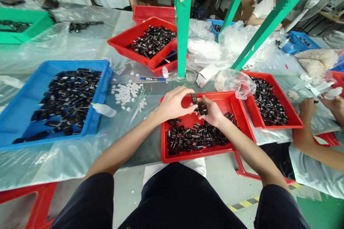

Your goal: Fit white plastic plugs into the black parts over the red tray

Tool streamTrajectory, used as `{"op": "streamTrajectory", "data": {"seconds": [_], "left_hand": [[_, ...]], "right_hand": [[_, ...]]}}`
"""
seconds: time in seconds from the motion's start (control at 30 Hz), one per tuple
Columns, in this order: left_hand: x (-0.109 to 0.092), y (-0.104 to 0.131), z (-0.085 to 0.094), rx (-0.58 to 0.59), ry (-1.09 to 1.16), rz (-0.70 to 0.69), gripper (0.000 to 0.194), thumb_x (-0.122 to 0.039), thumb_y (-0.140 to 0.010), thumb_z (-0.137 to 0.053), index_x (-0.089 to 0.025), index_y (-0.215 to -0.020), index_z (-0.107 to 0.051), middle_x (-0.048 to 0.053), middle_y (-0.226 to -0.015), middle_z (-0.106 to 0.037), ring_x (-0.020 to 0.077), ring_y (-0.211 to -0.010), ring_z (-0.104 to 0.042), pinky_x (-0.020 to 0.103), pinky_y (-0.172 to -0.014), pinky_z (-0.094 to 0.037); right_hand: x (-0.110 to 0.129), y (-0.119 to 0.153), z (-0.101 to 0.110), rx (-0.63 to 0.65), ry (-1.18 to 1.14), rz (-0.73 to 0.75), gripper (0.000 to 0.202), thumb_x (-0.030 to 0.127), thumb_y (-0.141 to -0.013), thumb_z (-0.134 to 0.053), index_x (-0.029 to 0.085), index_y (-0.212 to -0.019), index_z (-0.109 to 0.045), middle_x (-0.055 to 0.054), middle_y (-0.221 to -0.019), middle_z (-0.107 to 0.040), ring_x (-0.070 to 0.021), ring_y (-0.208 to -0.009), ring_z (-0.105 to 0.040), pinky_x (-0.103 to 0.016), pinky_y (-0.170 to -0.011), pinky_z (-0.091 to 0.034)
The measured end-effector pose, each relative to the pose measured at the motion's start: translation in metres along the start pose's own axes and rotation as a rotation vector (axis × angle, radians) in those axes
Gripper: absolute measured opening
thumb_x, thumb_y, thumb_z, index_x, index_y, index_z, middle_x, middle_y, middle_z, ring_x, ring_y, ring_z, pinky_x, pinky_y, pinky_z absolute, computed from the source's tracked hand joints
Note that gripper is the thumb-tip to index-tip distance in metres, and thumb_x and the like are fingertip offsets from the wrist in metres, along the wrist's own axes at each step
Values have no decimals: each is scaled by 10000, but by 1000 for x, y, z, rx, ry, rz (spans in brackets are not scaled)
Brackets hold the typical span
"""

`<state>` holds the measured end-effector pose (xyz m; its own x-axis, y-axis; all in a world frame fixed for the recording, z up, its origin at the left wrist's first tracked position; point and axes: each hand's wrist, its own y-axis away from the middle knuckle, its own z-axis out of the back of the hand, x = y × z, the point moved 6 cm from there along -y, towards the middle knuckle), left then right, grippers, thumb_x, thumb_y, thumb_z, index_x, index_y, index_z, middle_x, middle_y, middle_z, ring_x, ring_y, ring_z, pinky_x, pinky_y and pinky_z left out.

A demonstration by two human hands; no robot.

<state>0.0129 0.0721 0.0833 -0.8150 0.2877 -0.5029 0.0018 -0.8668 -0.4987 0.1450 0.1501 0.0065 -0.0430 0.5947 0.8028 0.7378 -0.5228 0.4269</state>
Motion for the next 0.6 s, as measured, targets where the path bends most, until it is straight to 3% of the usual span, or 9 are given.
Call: {"op": "streamTrajectory", "data": {"seconds": [0.17,0.27,0.5,0.6], "left_hand": [[-7,3,-22,159,11,-69,447,-400,-906,-707,-158,-1274,-630,128,-1249,-700,275,-1176,-646,441,-1008,-541],[-5,2,-18,159,45,-74,509,-431,-924,-698,-164,-1348,-607,143,-1339,-668,285,-1235,-632,466,-1049,-530],[6,-9,42,-220,96,-33,288,-366,-977,-606,-188,-1189,-686,89,-1180,-745,224,-1090,-690,397,-958,-562],[13,-10,68,-337,60,4,261,-354,-974,-606,-186,-1156,-691,75,-1129,-754,194,-1002,-698,350,-893,-564]], "right_hand": [[-1,3,-4,-14,-70,-37,454,445,-1092,-265,175,-1193,-616,-101,-912,-768,-199,-652,-708,-283,-457,-601],[1,5,-5,2,-89,-50,440,402,-1100,-261,175,-1212,-621,-102,-977,-775,-174,-649,-712,-263,-476,-606],[2,4,-2,9,-89,-46,438,445,-1087,-303,186,-1126,-655,-108,-1053,-771,-212,-815,-764,-242,-457,-574],[1,3,0,4,-44,-19,293,408,-1028,-490,188,-1088,-674,-94,-1093,-764,-195,-814,-763,-214,-456,-556]]}}
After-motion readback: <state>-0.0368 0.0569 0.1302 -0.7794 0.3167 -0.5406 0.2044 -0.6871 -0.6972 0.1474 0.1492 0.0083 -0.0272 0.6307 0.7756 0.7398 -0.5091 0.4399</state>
